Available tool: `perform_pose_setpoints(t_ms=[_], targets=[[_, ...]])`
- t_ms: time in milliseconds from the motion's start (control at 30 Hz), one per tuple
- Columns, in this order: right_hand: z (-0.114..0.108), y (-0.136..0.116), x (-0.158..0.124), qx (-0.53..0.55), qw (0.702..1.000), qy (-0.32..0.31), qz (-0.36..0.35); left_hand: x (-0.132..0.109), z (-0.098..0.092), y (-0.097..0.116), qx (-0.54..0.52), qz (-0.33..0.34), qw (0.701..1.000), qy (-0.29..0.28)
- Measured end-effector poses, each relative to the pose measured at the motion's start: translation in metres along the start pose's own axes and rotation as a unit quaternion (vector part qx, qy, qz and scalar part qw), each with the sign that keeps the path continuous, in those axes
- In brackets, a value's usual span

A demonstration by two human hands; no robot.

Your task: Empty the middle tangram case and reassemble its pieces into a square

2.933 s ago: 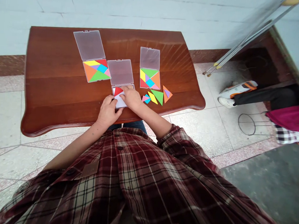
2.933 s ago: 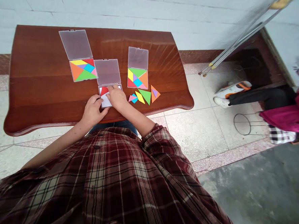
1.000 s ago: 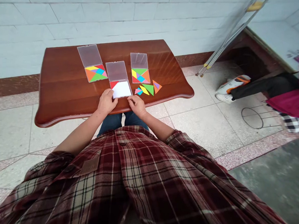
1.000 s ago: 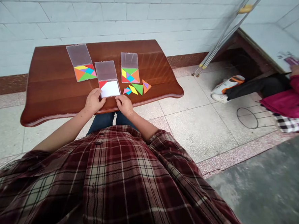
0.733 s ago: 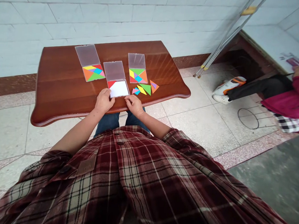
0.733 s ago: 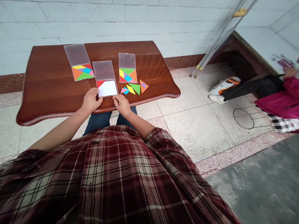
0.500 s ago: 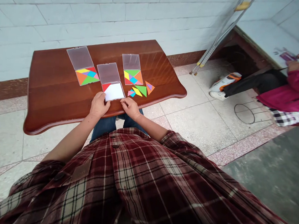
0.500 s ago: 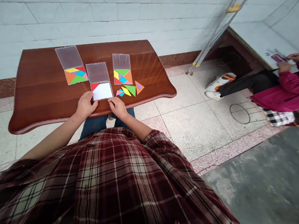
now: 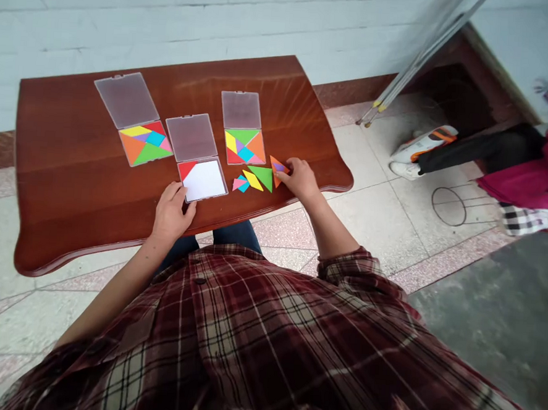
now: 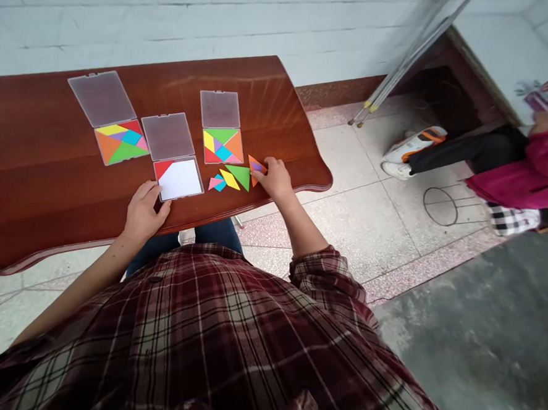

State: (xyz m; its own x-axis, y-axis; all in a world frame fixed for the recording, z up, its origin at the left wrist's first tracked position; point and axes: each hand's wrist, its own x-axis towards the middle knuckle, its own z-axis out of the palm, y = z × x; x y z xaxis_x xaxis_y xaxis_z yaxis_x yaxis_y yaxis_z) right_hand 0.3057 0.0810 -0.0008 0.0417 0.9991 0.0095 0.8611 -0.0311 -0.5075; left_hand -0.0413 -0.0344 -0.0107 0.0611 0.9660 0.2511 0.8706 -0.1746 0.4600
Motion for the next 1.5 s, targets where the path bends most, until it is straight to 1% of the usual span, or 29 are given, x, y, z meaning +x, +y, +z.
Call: perform_pose_setpoints(t_ms=[167,300,400,633,800,900,1033,1100,1200,1300,1367,1500], targets=[[-0.004,-0.002,0.003,-0.064,0.997,-0.042,0.023,-0.005,-0.002,0.009,-0.013,-0.031,0.999,-0.022],[-0.009,0.002,0.011,-0.06,0.996,-0.058,0.02,-0.007,-0.005,0.013,-0.022,-0.04,0.999,-0.026],[-0.01,0.006,0.017,-0.026,0.997,-0.06,0.036,-0.007,-0.005,0.013,-0.028,-0.031,0.999,-0.019],[-0.008,0.009,0.024,0.044,0.998,-0.013,0.052,-0.007,-0.004,0.005,-0.04,-0.02,0.999,-0.017],[-0.01,0.011,0.031,0.129,0.986,0.006,0.106,-0.007,-0.004,0.004,-0.037,-0.009,0.999,-0.011],[-0.011,0.016,0.038,0.15,0.983,0.002,0.109,-0.006,-0.004,0.005,-0.043,-0.009,0.999,-0.011],[-0.012,0.02,0.045,0.12,0.99,-0.027,0.071,-0.004,-0.004,0.006,-0.047,-0.011,0.999,-0.007],[-0.013,0.02,0.047,0.085,0.995,-0.03,0.05,-0.004,-0.003,0.005,-0.051,-0.012,0.999,-0.009],[-0.016,0.017,0.043,0.013,1.0,0.0,0.028,-0.004,-0.001,0.003,-0.057,-0.009,0.998,-0.009],[-0.018,0.012,0.032,-0.041,0.998,0.037,0.027,-0.004,0.0,0.001,-0.057,-0.005,0.998,-0.008],[-0.017,0.009,0.025,-0.049,0.998,0.023,0.021,-0.004,0.001,0.001,-0.05,-0.001,0.999,-0.005],[-0.011,0.009,0.016,-0.047,0.998,-0.038,0.008,-0.004,0.002,0.002,-0.035,0.003,0.999,0.001]])
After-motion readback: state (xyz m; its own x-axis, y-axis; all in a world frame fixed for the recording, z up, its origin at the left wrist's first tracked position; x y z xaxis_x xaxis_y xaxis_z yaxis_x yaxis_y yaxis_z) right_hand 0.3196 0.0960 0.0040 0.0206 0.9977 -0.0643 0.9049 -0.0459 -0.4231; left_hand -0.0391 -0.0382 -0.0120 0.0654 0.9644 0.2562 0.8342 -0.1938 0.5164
